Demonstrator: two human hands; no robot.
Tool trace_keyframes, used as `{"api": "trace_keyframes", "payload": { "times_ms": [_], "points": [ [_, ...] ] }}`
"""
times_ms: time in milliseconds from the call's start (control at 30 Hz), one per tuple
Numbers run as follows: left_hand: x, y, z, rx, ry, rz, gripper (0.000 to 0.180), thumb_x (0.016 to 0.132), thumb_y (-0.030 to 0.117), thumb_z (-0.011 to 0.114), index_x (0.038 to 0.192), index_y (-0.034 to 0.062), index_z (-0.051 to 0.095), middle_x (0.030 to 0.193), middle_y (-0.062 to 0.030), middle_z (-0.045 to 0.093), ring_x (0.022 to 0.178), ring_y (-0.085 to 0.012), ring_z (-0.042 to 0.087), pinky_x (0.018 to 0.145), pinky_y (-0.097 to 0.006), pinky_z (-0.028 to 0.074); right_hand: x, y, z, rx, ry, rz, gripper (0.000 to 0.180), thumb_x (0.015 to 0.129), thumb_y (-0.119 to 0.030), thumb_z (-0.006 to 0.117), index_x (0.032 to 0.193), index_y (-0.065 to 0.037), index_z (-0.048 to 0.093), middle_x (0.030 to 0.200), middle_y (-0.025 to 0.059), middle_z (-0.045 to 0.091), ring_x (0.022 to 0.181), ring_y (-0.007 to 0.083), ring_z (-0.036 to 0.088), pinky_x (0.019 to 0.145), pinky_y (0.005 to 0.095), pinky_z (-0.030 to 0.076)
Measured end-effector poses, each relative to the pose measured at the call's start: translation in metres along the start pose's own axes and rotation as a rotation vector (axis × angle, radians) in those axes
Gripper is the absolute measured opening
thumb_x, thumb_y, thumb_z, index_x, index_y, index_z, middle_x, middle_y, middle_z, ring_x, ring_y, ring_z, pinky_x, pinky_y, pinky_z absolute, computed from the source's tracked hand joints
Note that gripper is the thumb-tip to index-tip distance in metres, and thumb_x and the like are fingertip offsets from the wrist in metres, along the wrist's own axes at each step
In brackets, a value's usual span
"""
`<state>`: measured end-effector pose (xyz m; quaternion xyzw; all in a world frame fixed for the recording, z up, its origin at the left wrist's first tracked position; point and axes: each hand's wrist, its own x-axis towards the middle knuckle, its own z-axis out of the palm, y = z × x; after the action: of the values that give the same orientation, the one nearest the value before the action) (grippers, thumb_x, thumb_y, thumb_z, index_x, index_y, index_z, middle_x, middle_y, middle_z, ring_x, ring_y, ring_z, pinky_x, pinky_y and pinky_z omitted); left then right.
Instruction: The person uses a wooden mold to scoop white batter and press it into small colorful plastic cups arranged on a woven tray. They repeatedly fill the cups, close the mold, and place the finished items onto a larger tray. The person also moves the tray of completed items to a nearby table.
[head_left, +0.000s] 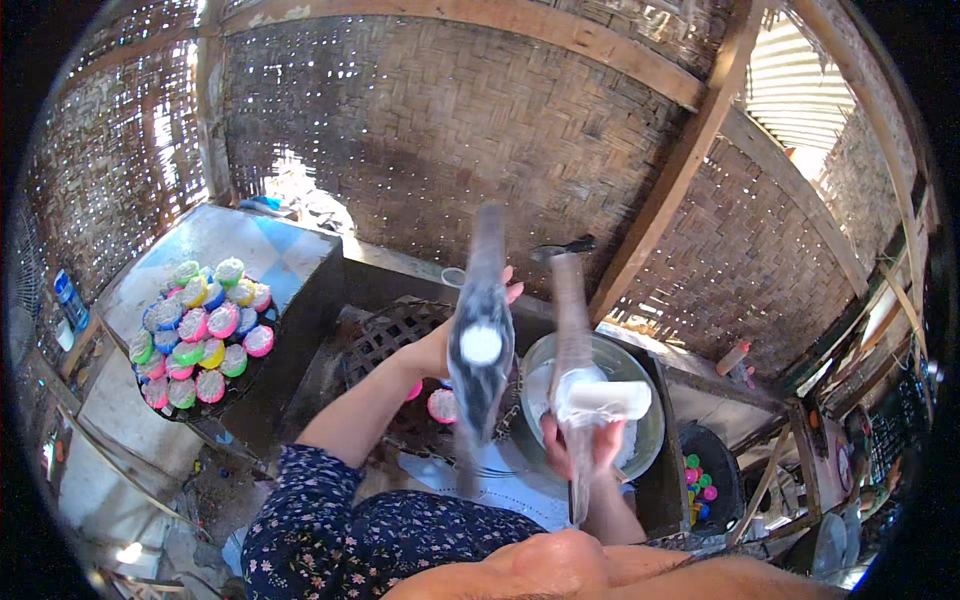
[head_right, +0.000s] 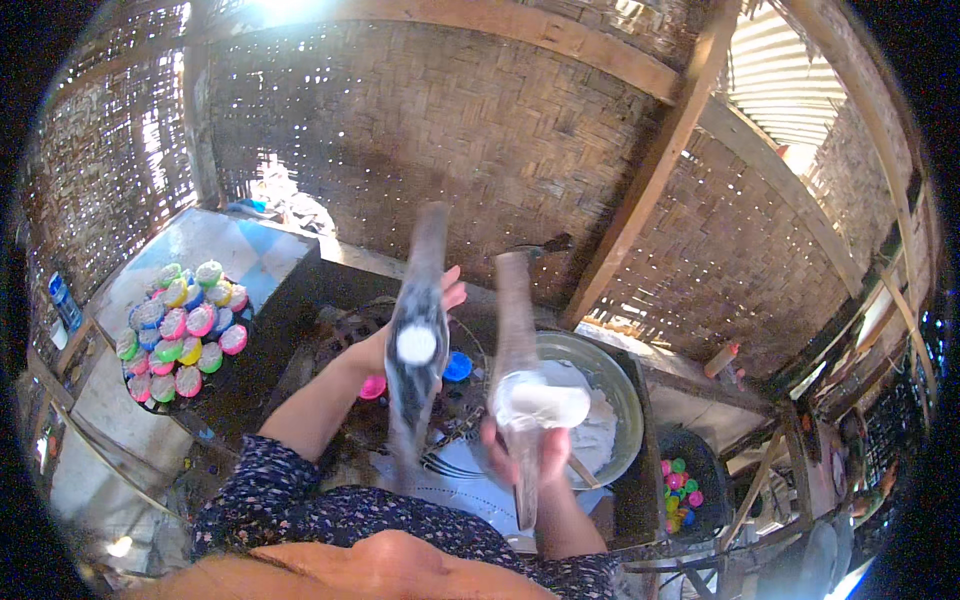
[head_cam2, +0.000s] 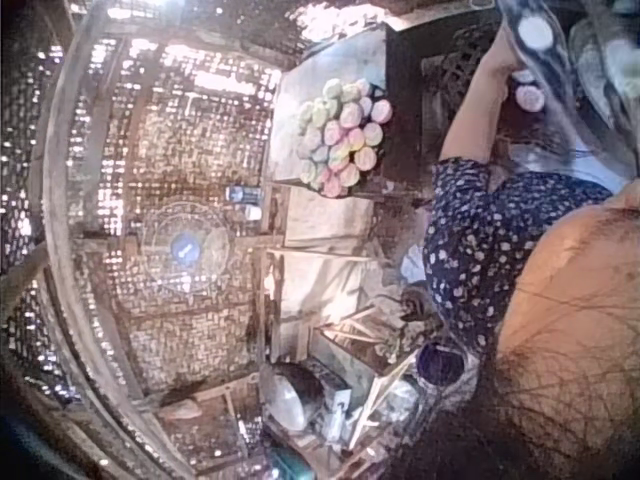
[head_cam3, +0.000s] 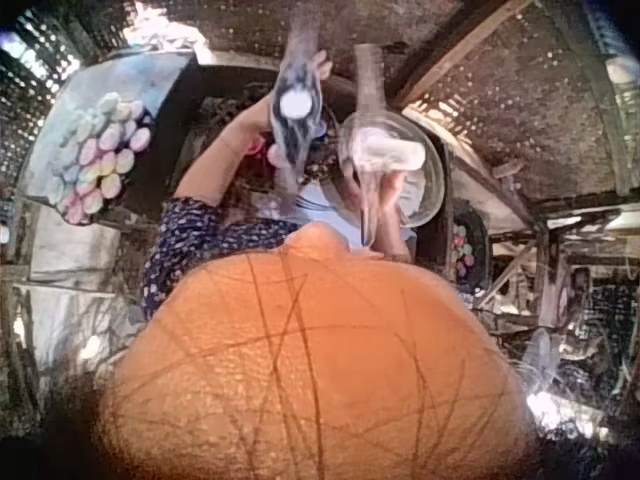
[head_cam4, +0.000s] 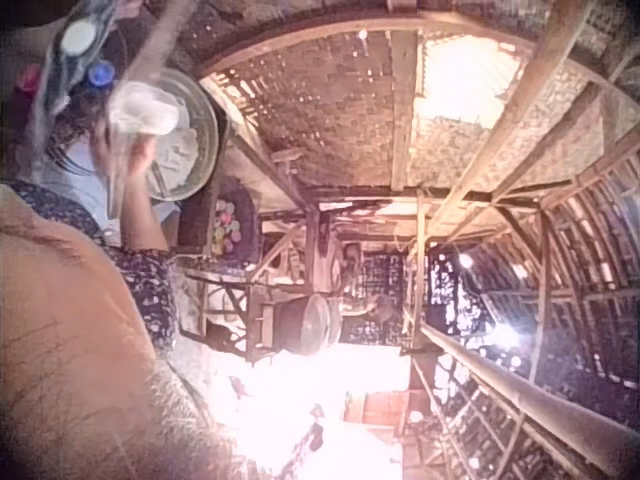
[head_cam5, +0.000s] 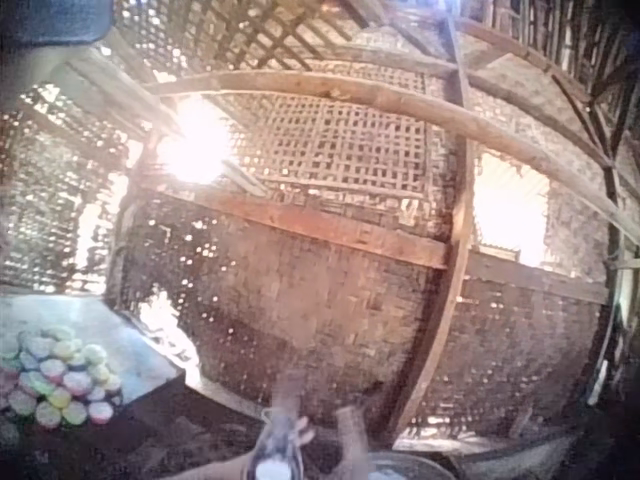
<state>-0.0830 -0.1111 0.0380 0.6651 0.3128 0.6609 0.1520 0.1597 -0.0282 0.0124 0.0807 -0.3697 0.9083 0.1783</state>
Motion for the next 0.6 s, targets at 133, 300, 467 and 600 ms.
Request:
{"api": "trace_keyframes", "payload": {
  "times_ms": [133,300,467,600],
  "points": [
    [-0.022,0.018,-0.02,0.441,-0.265,-0.095,0.05,0.069,0.008,0.072,0.115,0.0025,0.054,0.117,-0.0111,0.057,0.108,-0.0196,0.054,0.099,-0.034,0.039,0.034,-0.03,0.028,-0.46,0.057,-0.094,0.099,0.07,-0.041,0.072,0.142,-0.012,0.011,0.111,0.0206,0.049,0.059,0.0159,0.056,0.034,0.0194,0.037],
    [-0.021,0.022,-0.02,0.316,-0.186,-0.547,0.043,0.067,0.02,0.071,0.106,0.0087,0.059,0.104,-0.0119,0.062,0.096,-0.0236,0.06,0.084,-0.034,0.047,0.053,-0.027,0.055,-1.305,0.067,-0.274,0.106,0.067,-0.024,0.077,0.144,-0.012,0.005,0.125,0.0225,0.04,0.086,0.0259,0.058,0.062,0.0318,0.049],
    [-0.026,0.012,-0.024,0.981,-0.246,-0.222,0.042,0.057,0.031,0.072,0.094,0.0138,0.065,0.084,-0.0129,0.064,0.079,-0.0314,0.062,0.068,-0.039,0.05,0.06,-0.026,0.079,-2.068,-0.261,-0.549,0.094,0.063,-0.023,0.078,0.139,-0.008,0.024,0.124,0.0283,0.037,0.104,0.0435,0.049,0.078,0.0451,0.048],
    [-0.012,0.007,-0.022,0.909,-0.247,-0.172,0.026,0.053,0.027,0.071,0.07,0.0095,0.064,0.07,-0.015,0.062,0.07,-0.0341,0.061,0.063,-0.043,0.05,0.058,-0.019,0.08,-2.128,-0.253,-0.62,0.093,0.065,-0.025,0.077,0.138,-0.009,0.022,0.122,0.0315,0.037,0.103,0.0479,0.048,0.077,0.0469,0.047]
  ]
}}
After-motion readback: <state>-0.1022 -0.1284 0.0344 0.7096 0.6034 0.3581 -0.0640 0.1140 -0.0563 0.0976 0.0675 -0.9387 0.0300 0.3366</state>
